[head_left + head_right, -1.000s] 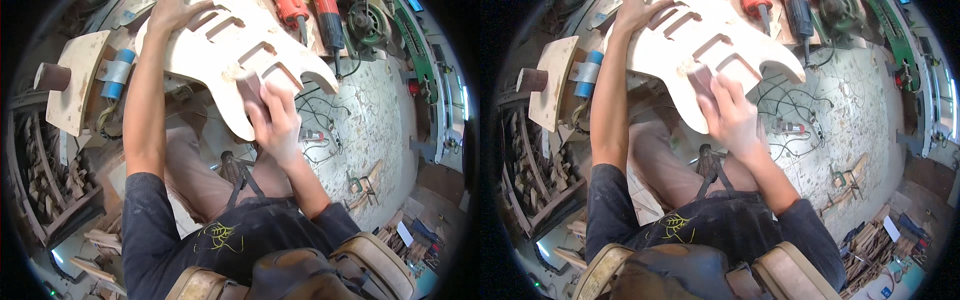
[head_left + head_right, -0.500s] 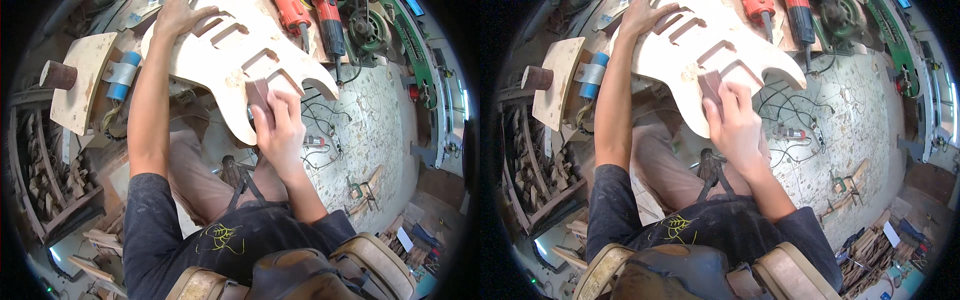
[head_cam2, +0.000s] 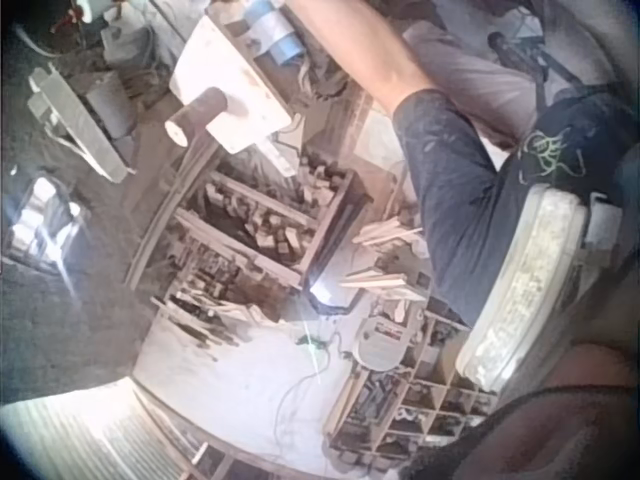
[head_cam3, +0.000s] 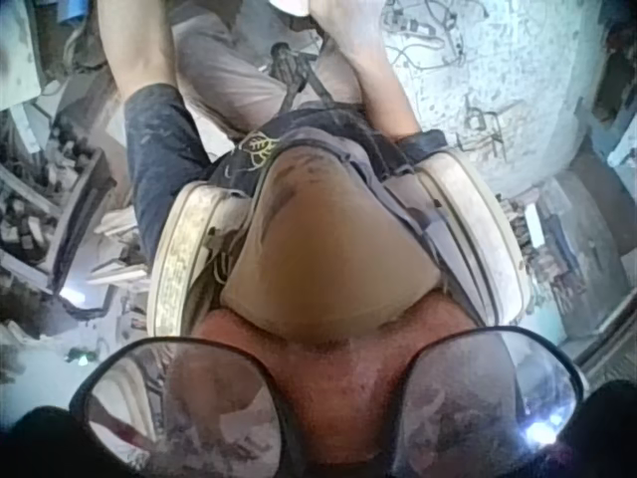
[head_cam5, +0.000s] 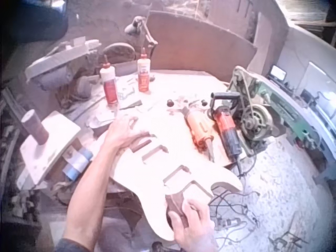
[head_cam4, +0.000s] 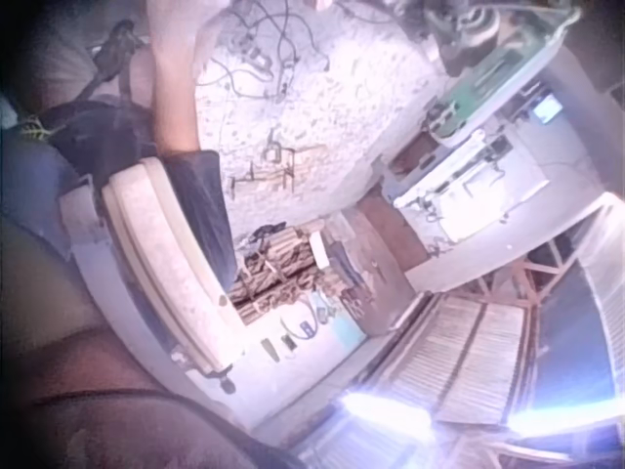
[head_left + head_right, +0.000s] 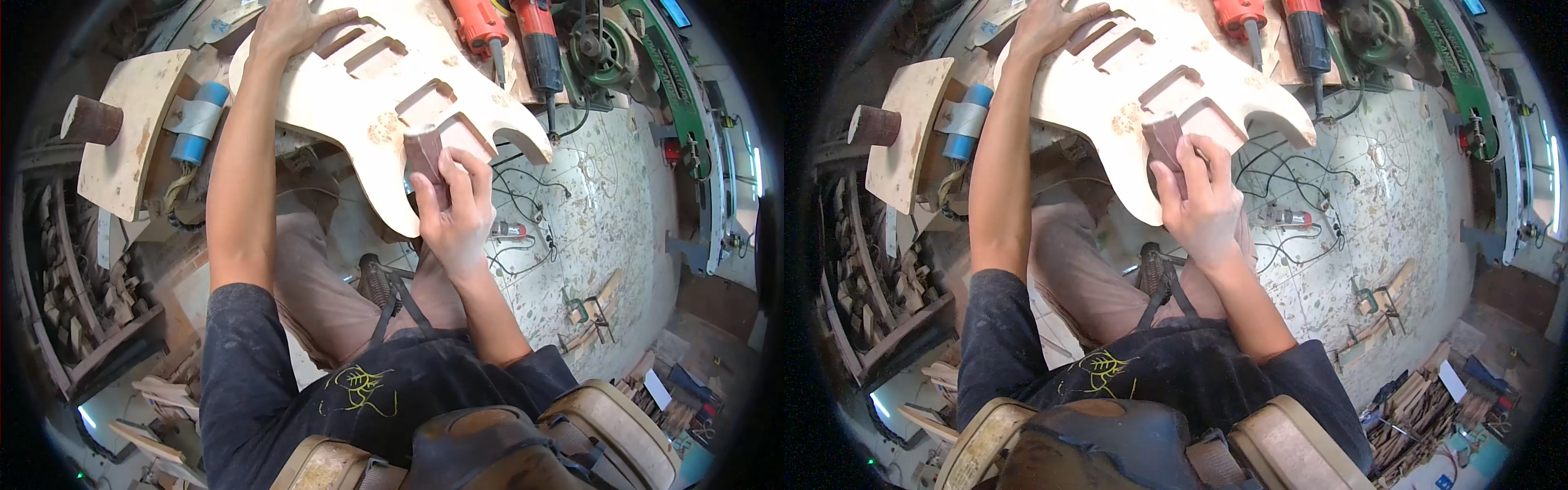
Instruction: The person sands the surface of a wooden electric guitar body using a piece of sandpaper held by hand, focusing on the horn and interior cutouts.
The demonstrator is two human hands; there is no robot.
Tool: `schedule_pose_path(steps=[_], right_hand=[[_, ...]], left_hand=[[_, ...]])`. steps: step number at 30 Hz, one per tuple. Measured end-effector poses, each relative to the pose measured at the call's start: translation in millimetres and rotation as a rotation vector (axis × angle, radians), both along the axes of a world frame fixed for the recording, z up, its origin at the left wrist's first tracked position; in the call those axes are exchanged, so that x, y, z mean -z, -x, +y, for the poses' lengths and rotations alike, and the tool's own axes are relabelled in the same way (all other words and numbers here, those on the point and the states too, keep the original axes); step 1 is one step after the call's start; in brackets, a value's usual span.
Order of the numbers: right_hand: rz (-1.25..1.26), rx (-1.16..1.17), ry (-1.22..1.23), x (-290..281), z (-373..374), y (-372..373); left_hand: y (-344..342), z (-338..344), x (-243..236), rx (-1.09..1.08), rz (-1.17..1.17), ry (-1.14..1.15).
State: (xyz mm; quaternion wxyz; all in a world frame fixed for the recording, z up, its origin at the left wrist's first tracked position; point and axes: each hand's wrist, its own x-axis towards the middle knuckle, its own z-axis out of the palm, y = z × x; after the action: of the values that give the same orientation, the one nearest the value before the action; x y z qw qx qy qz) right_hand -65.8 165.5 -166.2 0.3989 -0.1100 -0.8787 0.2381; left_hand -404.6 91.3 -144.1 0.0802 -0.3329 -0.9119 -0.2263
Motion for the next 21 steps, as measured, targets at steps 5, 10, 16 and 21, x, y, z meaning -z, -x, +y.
schedule_pose_path(steps=[5, 10, 16, 21], right_hand=[[-0.04, -0.048, 0.166, -5.4, 9.5, -33.5], [0.046, -0.014, 0.2, -30.1, 8.9, 17.2], [-0.097, -0.048, 0.034, 8.3, 11.0, -29.0], [0.133, -0.047, 0.009, -13.3, 1.5, -31.2]], left_hand=[[0.8, -3.6, 3.8, -0.003, -0.026, -0.038], [0.2, 2.8, 6.7, 0.0, 0.001, -0.038], [1.4, -2.7, 2.2, 0.039, -0.012, -0.031], [-7.2, -4.7, -2.6, 0.002, -0.072, -0.009]])
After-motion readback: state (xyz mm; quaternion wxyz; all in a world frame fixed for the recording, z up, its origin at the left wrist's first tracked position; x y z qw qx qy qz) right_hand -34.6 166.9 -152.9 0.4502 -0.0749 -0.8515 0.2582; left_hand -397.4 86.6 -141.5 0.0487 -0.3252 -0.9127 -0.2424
